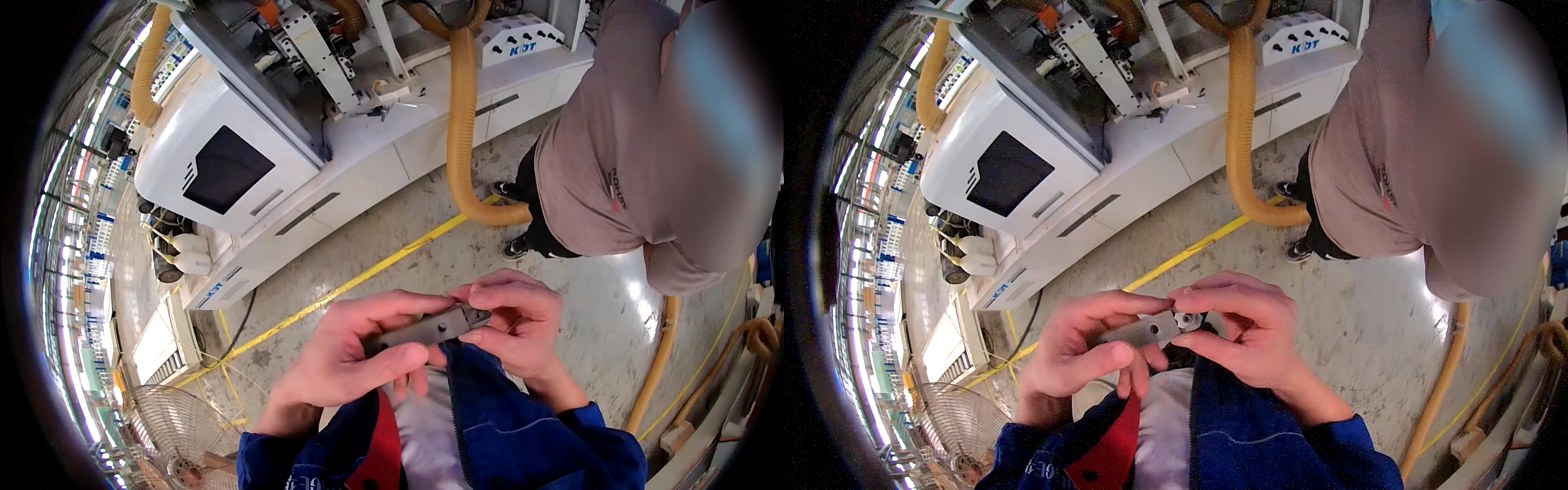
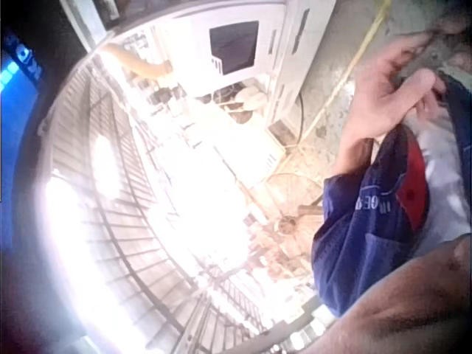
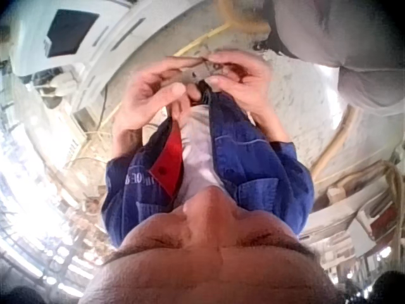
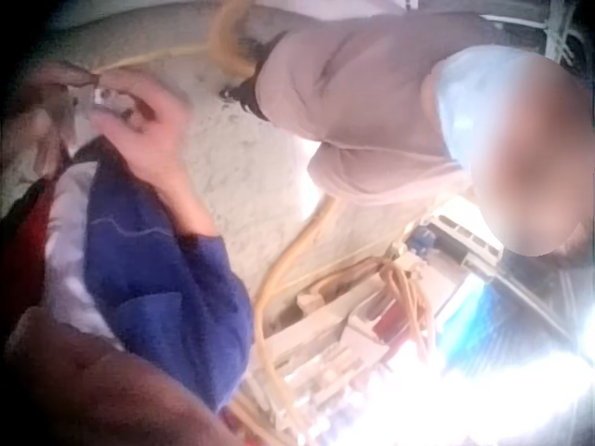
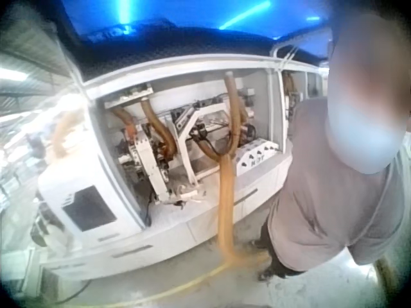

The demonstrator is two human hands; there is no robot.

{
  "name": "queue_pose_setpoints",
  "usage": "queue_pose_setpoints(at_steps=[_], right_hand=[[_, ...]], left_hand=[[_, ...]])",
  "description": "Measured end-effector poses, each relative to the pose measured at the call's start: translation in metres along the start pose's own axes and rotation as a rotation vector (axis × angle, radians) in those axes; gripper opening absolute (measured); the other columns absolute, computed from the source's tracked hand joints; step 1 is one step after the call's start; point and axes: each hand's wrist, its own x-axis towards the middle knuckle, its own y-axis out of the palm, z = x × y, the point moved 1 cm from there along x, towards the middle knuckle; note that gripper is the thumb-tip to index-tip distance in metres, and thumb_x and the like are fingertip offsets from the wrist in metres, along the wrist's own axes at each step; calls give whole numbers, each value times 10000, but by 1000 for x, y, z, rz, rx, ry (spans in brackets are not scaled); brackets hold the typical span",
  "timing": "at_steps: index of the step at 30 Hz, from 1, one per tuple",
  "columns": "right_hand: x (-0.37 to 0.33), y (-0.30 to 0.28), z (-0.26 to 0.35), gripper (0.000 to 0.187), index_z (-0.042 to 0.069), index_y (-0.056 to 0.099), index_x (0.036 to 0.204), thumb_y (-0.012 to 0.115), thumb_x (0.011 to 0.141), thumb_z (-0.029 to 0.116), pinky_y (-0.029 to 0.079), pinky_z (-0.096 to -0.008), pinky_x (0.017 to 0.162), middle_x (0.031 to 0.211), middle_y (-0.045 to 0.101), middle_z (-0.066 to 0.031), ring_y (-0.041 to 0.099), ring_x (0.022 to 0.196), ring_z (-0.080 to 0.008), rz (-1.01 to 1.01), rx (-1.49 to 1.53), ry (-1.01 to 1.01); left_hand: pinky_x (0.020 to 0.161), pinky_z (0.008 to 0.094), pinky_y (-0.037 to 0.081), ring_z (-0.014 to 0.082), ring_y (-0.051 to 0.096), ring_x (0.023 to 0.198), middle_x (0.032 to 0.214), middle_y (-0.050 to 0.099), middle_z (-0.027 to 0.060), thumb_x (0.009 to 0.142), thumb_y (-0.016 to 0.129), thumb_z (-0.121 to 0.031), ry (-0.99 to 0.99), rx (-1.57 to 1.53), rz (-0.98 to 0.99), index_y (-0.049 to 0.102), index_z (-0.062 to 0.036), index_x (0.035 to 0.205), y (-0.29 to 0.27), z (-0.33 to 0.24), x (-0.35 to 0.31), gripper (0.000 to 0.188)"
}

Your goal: The person holds a small metal component and uses a screwdriver to tighten a screw into it. They manipulate the part with both hands, rotating it to access different angles, and place it on a workbench next to other tools and parts.

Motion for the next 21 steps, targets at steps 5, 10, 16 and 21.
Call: queue_pose_setpoints(at_steps=[5, 10, 16, 21], right_hand=[[10, 15, 7, 327, -5, 709, 1005, 828, 706, -61, 556, -294, 746, 1031, 696, -175, 699, 911, -221, -29, -172, -169], [25, 37, 9, 339, 8, 693, 957, 834, 672, -111, 564, -306, 751, 974, 678, -159, 697, 905, -232, -95, -100, -317], [44, 68, 17, 370, 15, 632, 966, 831, 684, -118, 563, -319, 795, 965, 640, -126, 681, 906, -225, -115, -27, -434], [46, 82, 19, 395, 21, 597, 955, 829, 677, -136, 568, -319, 794, 976, 613, -115, 669, 949, -228, -129, -35, -436]], left_hand=[[591, 291, 601, 213, 729, 736, 940, 715, 172, 893, 677, 33, 172, -63, -184, 571, 51, 1141, -17, -1, 3, 270], [611, 298, 604, 213, 727, 751, 1010, 704, 185, 874, 699, 22, 394, -267, -305, 559, 27, 1150, -19, -12, 2, 310], [578, 200, 492, 101, 664, 689, 1099, 697, 182, 872, 772, -215, 495, -359, -299, 530, 2, 1336, -11, -28, 4, 567], [668, 225, 507, 92, 628, 748, 1169, 675, 157, 982, 628, -173, 586, -344, -200, 484, 2, 1398, -11, -35, 0, 474]])
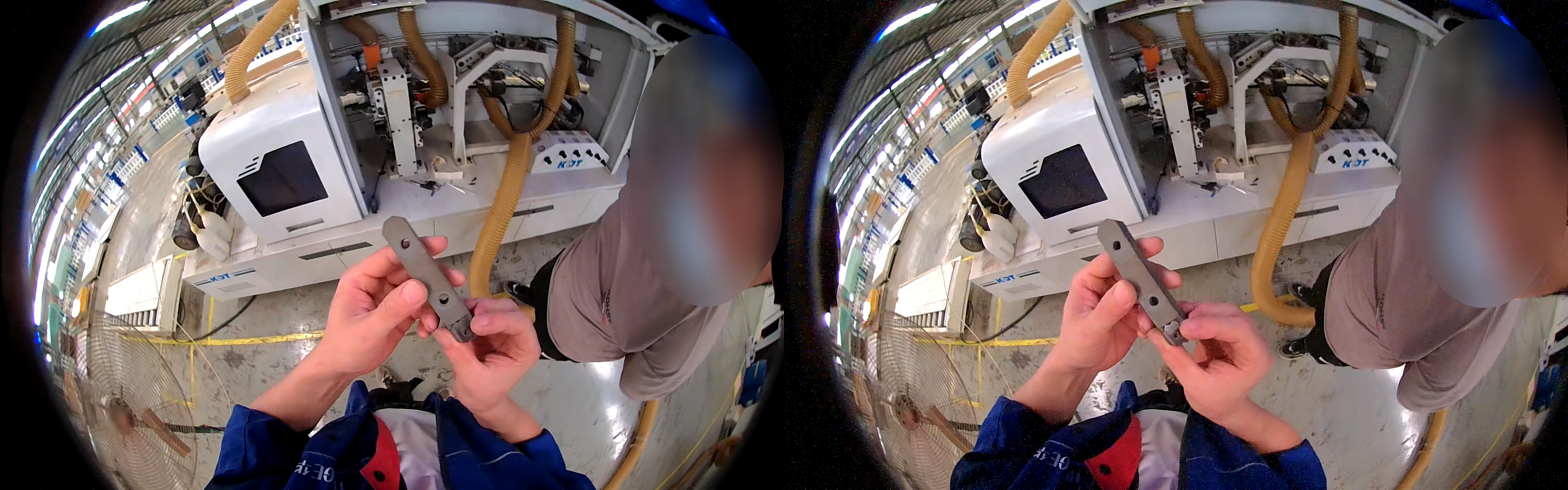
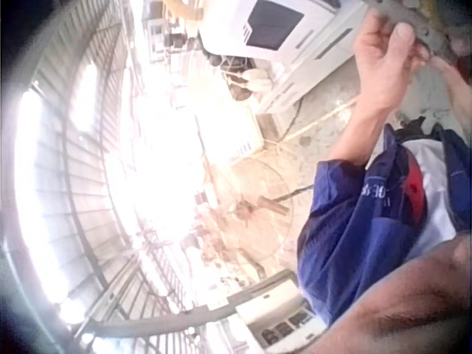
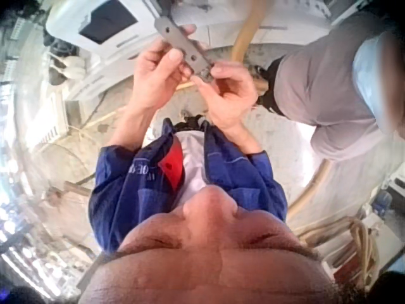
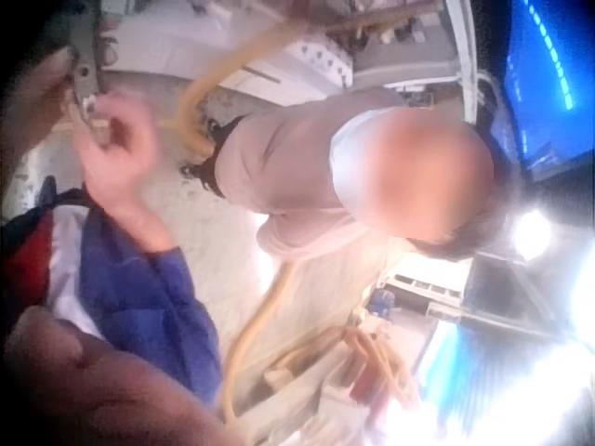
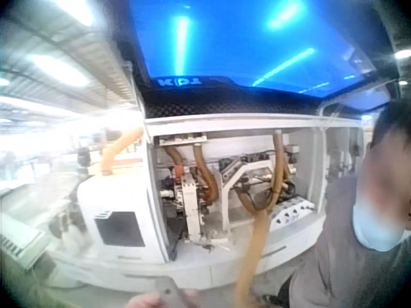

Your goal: The person holds a small metal component and uses a screwdriver to tighten a screw into it. They manipulate the part with both hands, rotating it to access different angles, and place it on a workbench next to other tools and parts.

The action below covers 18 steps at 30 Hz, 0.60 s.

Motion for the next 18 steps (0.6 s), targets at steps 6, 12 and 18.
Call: queue_pose_setpoints(at_steps=[6, 12, 18], right_hand=[[0, 2, 3, 423, 27, 584, 998, 802, 688, -162, 570, -312, 798, 1023, 583, -122, 667, 972, -235, 46, 41, -1], [0, -3, 3, 437, 24, 589, 1017, 801, 680, -155, 551, -330, 834, 1028, 586, -128, 652, 978, -231, 46, 58, -9], [-1, -5, 4, 457, 7, 592, 1049, 809, 673, -134, 522, -353, 887, 1027, 609, -139, 641, 974, -236, 28, 69, -7]], left_hand=[[657, 196, 511, 72, 611, 703, 1159, 671, 184, 960, 669, -288, 20, 99, 8, 435, -15, 1451, 5, -5, 3, 609], [671, 198, 510, 69, 609, 718, 1145, 675, 176, 966, 659, -299, 27, 116, 33, 426, -16, 1459, 10, -6, 7, 615], [630, 168, 498, 49, 604, 694, 1132, 686, 153, 984, 629, -313, -5, 137, 28, 417, 15, 1454, 15, -7, 12, 611]])
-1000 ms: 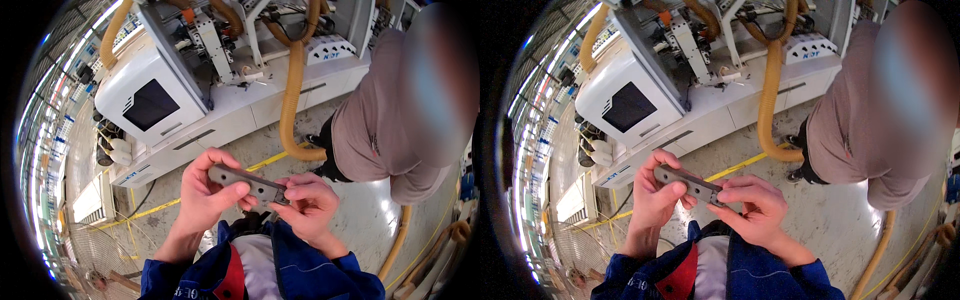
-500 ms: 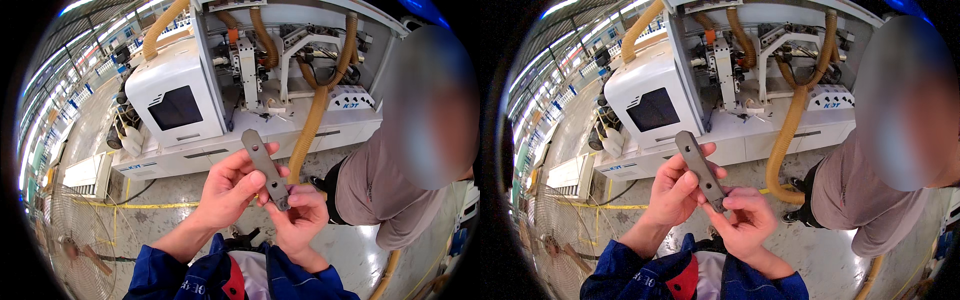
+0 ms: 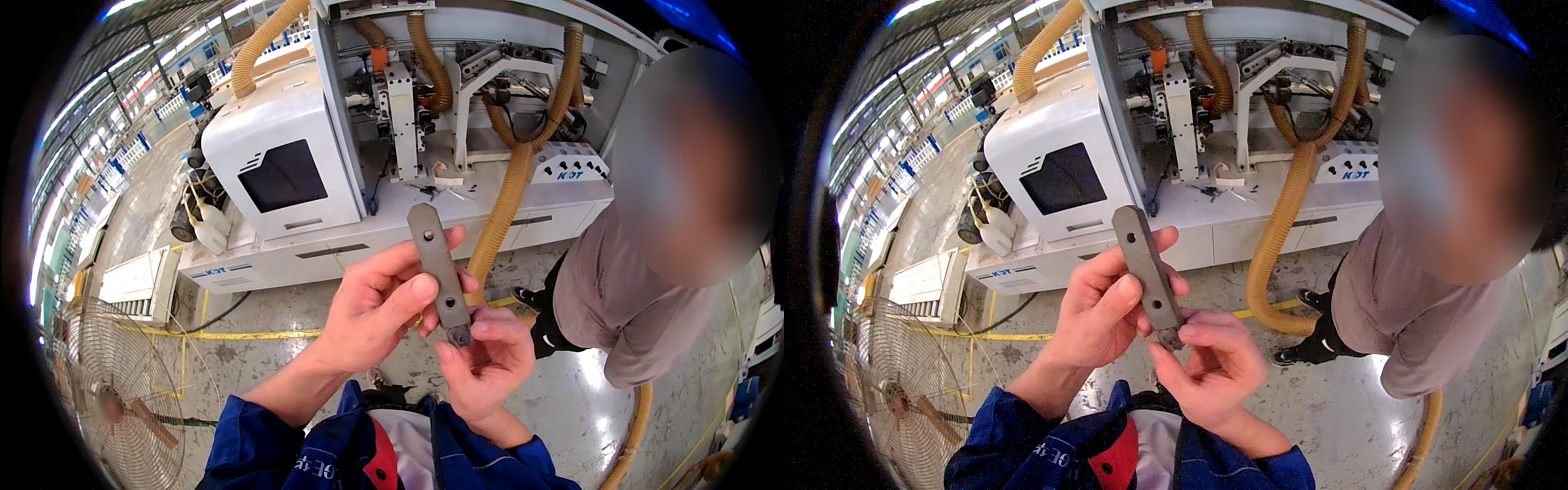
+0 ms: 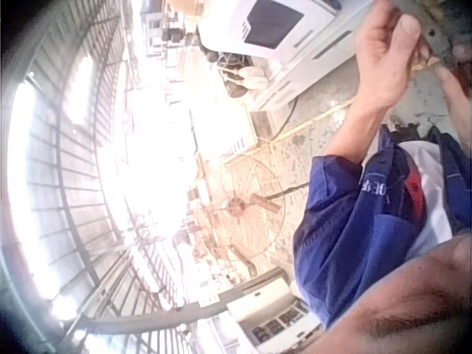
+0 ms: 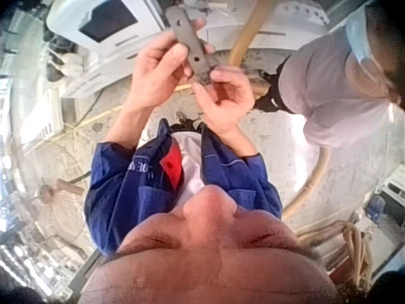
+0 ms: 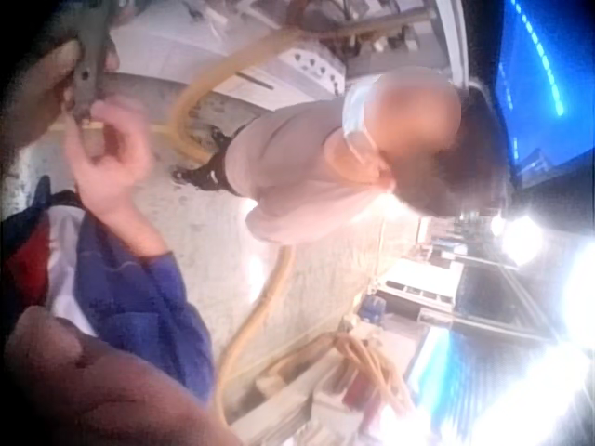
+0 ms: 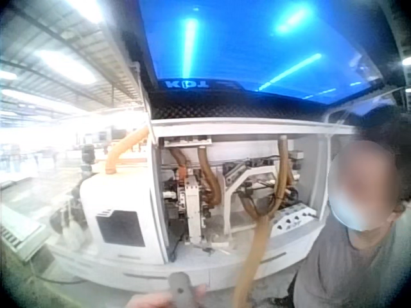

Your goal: The person holds a small metal component and uses a screwdriver to tighten a screw into it. They manipulate the part with both hands, rotating it to access different angles, and place it on a workbench next to other tools and parts.

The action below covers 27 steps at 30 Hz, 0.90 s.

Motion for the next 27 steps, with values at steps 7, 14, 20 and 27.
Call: queue_pose_setpoints(at_steps=[7, 14, 20, 27], right_hand=[[0, -2, -2, 490, -9, 551, 1085, 805, 683, -128, 527, -360, 898, 1047, 615, -149, 644, 1008, -245, -24, 78, 70], [1, -4, -3, 476, -7, 546, 1085, 801, 699, -119, 522, -343, 896, 1050, 614, -146, 640, 1006, -225, -4, 76, 69], [-2, -5, -6, 472, -7, 553, 1081, 804, 695, -112, 507, -333, 907, 1068, 610, -146, 627, 1016, -214, -11, 64, 66], [0, -4, -4, 488, -11, 555, 1089, 804, 683, -120, 508, -340, 915, 1085, 611, -148, 624, 1030, -217, 12, 84, 82]], left_hand=[[626, 175, 483, 45, 576, 682, 1129, 689, 134, 1006, 593, -292, -50, -47, -5, 419, 12, 1457, 1, 2, 4, 572], [646, 204, 457, 53, 521, 702, 1105, 685, 104, 1021, 569, -233, 5, 50, 37, 448, -16, 1461, -1, 0, 5, 505], [647, 202, 458, 50, 515, 710, 1088, 686, 92, 1017, 572, -207, 40, 140, 43, 461, -9, 1452, -1, -5, 4, 491], [645, 199, 449, 48, 506, 706, 1085, 687, 89, 1024, 561, -233, 13, 152, 34, 466, -13, 1449, -1, -8, 5, 488]])
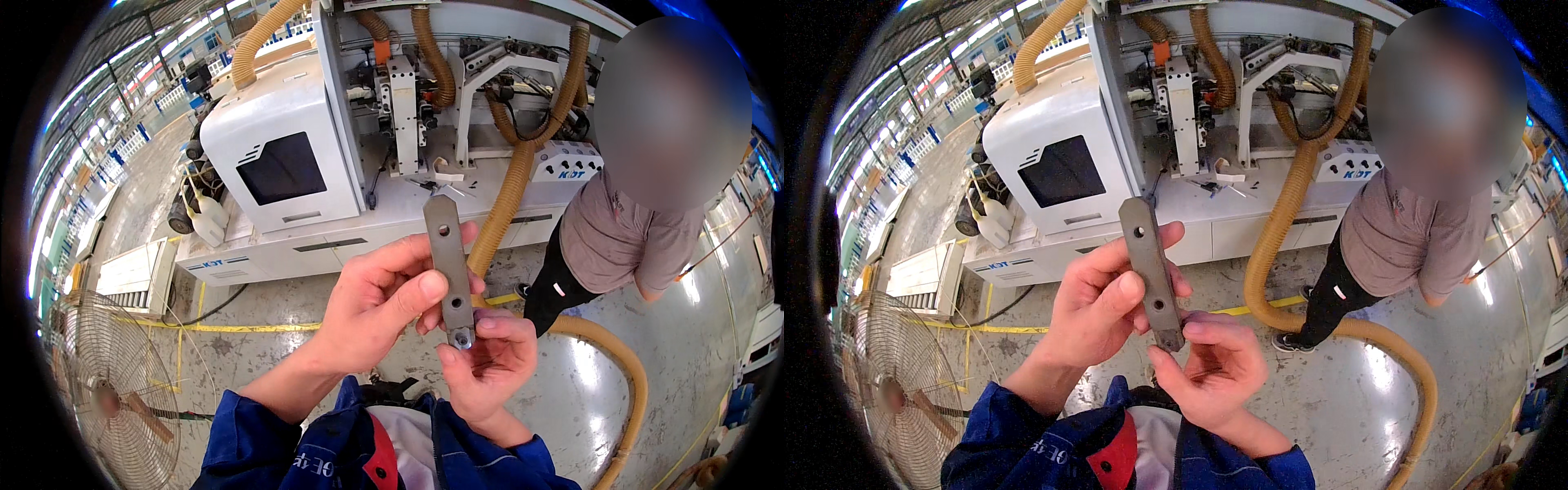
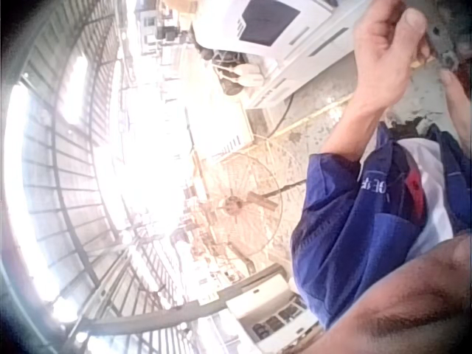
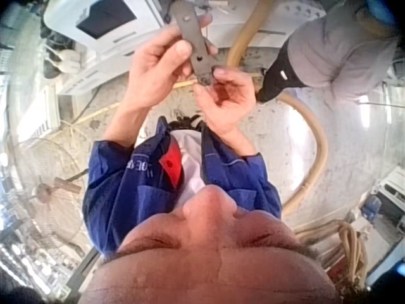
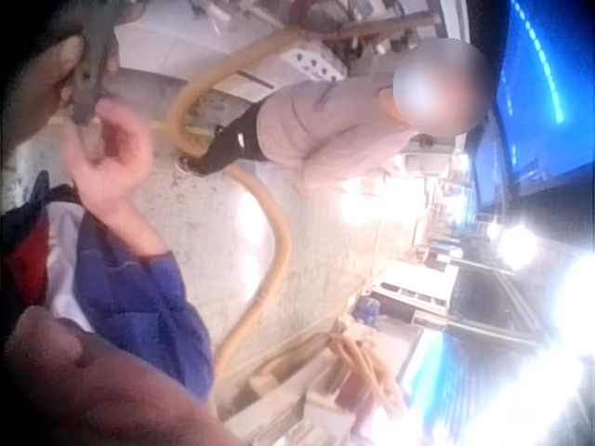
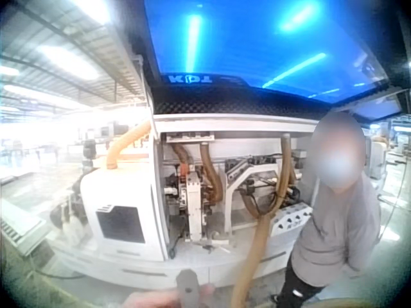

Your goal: The person holds a small metal component and uses a screwdriver to tighten a screw into it. They manipulate the part with both hands, rotating it to access different angles, and place it on a workbench next to other tools and parts.

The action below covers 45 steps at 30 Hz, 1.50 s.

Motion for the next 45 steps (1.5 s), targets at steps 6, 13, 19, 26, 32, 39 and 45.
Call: queue_pose_setpoints(at_steps=[6, 13, 19, 26, 32, 39, 45], right_hand=[[-1, 3, 1, 501, -13, 560, 1102, 805, 678, -123, 509, -346, 927, 1095, 610, -150, 621, 1057, -221, -2, 22, 16], [-5, 3, 0, 444, -29, 565, 1113, 788, 732, -80, 496, -377, 957, 1105, 606, -165, 615, 1078, -246, 22, 61, -35], [-4, 0, 4, 301, -40, 590, 1094, 734, 831, -7, 514, -359, 926, 1097, 640, -176, 639, 1028, -228, 39, 67, -9], [2, -5, 11, 202, -21, 607, 995, 732, 847, 38, 545, -294, 784, 987, 679, -134, 664, 884, -167, 66, -78, 180], [5, -5, 14, 200, -27, 641, 988, 740, 815, -36, 536, -248, 748, 989, 701, -117, 667, 886, -126, 79, -48, 198], [14, -8, 14, 261, -32, 628, 980, 762, 762, -86, 565, -275, 765, 952, 677, -99, 672, 853, -132, 140, -52, 216], [37, -6, 24, 297, -20, 590, 936, 785, 727, -101, 580, -275, 768, 907, 652, -73, 672, 841, -123, 240, -62, 311]], left_hand=[[625, 195, 429, 47, 492, 681, 1104, 684, 92, 1033, 547, -285, -56, -83, -30, 466, -26, 1450, 0, 1, -1, 498], [583, 136, 434, 8, 570, 702, 1070, 705, 114, 993, 600, -373, -49, -88, -37, 441, 23, 1445, 0, 2, -4, 622], [649, 196, 444, 41, 501, 716, 1079, 683, 63, 1029, 546, -219, -4, 19, 12, 476, -5, 1437, -3, -6, -7, 466], [695, 206, 466, 85, 605, 871, 1053, 686, 91, 956, 652, -311, 54, 164, 17, 513, 56, 1376, 2, -22, -13, 576], [783, 247, 506, 91, 605, 917, 1094, 669, 75, 980, 601, -67, 116, 198, 65, 564, 60, 1292, -1, -22, -15, 338], [750, 233, 496, 118, 629, 943, 1056, 685, 95, 970, 653, -260, 41, 291, 37, 501, 82, 1380, 0, -24, -14, 554], [706, 214, 473, 64, 581, 867, 1026, 679, 44, 981, 626, -199, -98, 366, 12, 545, 51, 1357, -4, -18, -12, 459]])
